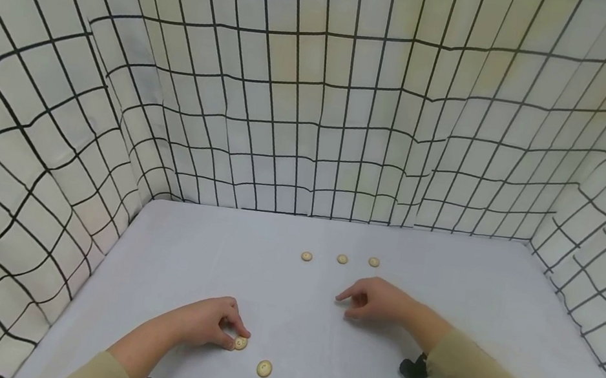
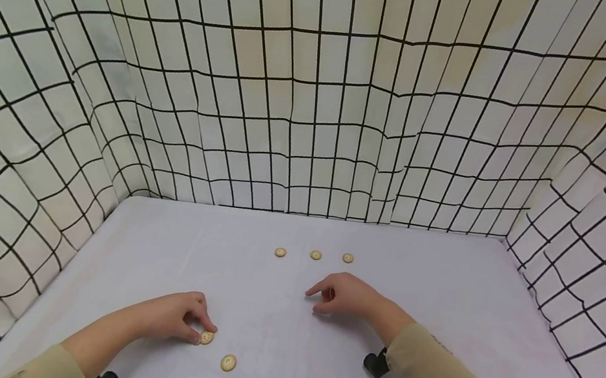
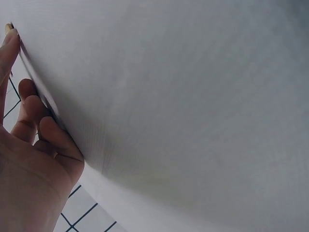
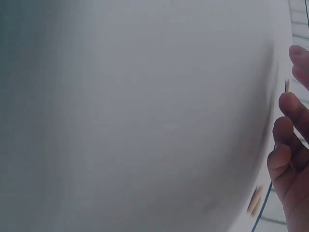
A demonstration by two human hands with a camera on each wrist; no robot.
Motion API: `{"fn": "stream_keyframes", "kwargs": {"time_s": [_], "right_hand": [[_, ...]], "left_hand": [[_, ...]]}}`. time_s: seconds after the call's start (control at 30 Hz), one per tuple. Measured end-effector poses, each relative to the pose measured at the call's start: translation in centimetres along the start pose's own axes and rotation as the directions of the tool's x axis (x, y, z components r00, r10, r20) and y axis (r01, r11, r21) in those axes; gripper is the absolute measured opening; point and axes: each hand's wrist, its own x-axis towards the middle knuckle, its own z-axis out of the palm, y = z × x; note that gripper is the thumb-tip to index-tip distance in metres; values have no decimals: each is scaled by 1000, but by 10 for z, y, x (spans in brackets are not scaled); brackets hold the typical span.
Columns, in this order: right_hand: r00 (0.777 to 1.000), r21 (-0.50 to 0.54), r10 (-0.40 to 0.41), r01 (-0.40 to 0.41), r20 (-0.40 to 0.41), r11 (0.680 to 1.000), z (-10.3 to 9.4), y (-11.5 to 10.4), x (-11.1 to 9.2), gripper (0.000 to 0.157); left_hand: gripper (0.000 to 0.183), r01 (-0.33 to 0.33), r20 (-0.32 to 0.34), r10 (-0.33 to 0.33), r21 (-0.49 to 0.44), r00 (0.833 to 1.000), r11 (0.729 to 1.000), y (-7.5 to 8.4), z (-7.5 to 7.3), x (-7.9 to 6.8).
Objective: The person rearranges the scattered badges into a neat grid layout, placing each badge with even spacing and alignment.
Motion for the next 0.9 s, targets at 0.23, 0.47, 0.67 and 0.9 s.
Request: {"fn": "stream_keyframes", "kwargs": {"time_s": [0.23, 0.47, 0.67, 0.9], "right_hand": [[990, -27, -107, 109, 88, 994, 22, -28, 5, 27], [956, -68, -244, 257, 164, 964, 38, -62, 12, 28], [919, -81, -330, 354, 214, 932, 52, -84, 16, 27], [894, -96, -378, 409, 242, 907, 61, -99, 22, 28]], "left_hand": [[24, -16, -6, 16, -13, 1000, 1000, -2, 0, -1], [24, -15, -11, 15, -32, 1000, 999, -1, 1, -2], [24, -12, -11, 12, -27, 1000, 1000, -1, 2, -2], [23, -16, -9, 16, -23, 1000, 1000, -2, 1, -3]]}}
